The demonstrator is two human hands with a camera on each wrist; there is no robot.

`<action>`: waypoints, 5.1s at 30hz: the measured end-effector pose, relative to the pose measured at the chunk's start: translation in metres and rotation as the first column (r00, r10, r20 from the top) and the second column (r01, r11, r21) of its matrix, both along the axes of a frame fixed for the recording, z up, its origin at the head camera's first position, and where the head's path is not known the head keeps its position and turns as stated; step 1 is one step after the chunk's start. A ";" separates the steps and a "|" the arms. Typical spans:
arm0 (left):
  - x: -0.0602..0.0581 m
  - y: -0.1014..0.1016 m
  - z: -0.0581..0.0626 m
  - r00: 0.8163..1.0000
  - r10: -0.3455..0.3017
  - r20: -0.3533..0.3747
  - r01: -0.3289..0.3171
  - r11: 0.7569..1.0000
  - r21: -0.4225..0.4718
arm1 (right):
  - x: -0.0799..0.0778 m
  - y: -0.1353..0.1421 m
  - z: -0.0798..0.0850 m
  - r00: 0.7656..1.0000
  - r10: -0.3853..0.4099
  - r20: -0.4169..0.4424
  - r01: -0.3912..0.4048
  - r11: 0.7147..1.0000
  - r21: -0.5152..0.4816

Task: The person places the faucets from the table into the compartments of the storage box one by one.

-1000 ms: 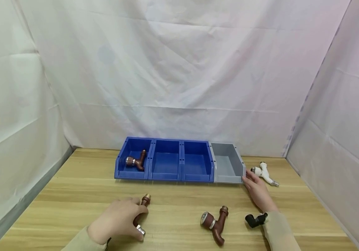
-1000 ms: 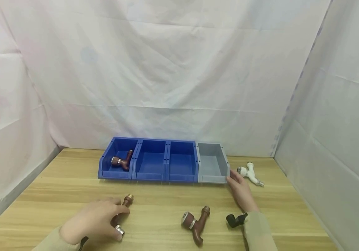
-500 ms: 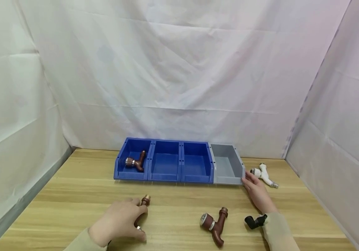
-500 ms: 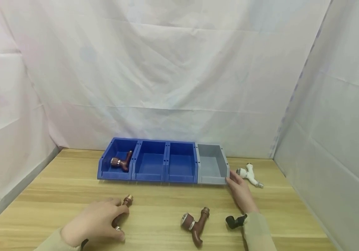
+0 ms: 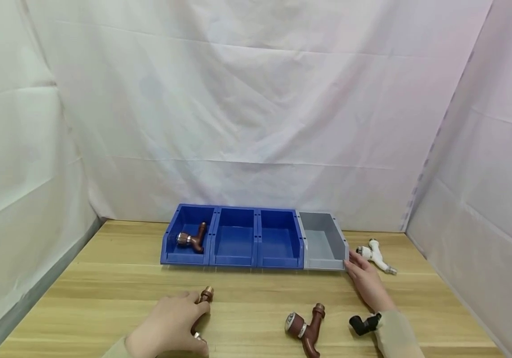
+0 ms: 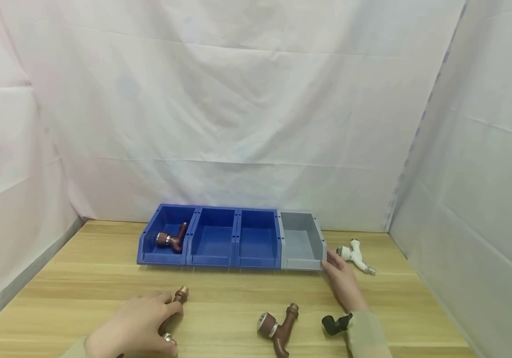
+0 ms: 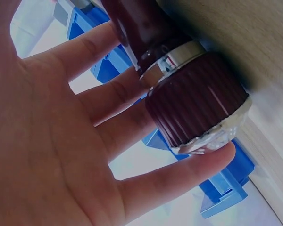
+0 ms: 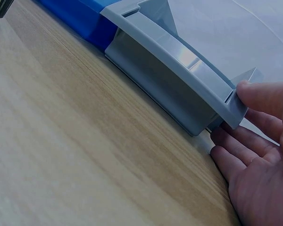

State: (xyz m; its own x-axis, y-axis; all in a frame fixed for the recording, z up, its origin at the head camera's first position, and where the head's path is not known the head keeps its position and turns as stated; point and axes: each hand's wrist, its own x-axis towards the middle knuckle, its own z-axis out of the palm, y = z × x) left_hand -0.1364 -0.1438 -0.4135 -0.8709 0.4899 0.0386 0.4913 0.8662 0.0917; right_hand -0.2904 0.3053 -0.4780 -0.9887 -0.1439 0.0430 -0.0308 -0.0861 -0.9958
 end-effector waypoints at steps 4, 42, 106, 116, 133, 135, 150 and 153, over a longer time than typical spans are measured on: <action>-0.001 -0.001 -0.001 1.000 0.003 0.017 -0.003 1.000 0.006 | -0.001 0.000 0.001 1.000 0.013 -0.009 -0.013 1.000 0.008; -0.004 0.001 0.003 0.998 -0.018 0.063 0.019 1.000 -0.019 | 0.001 -0.001 0.002 1.000 0.017 -0.014 -0.016 0.999 0.041; 0.007 -0.010 0.041 0.994 -0.087 0.059 0.088 0.996 -0.013 | -0.001 0.001 0.002 1.000 0.009 0.007 -0.010 0.999 0.035; 0.009 -0.010 0.050 0.995 -0.092 0.041 0.094 0.995 -0.029 | 0.000 0.001 0.002 1.000 0.013 0.014 -0.013 1.000 0.020; 0.007 -0.010 0.056 0.995 -0.092 -0.024 0.091 0.996 -0.024 | -0.002 0.001 0.003 1.000 0.012 -0.003 -0.012 1.000 0.014; 0.007 -0.010 0.057 0.995 -0.091 -0.025 0.091 0.996 -0.022 | -0.002 0.001 0.003 1.000 0.012 -0.008 -0.012 1.000 0.004; 0.007 -0.008 0.060 0.995 -0.087 -0.050 0.086 0.996 -0.023 | -0.001 0.002 0.002 1.000 0.014 0.000 -0.014 1.000 -0.012; 0.007 -0.008 0.061 0.995 -0.087 -0.051 0.086 0.996 -0.023 | -0.001 0.002 0.003 1.000 0.013 0.002 -0.013 1.000 -0.015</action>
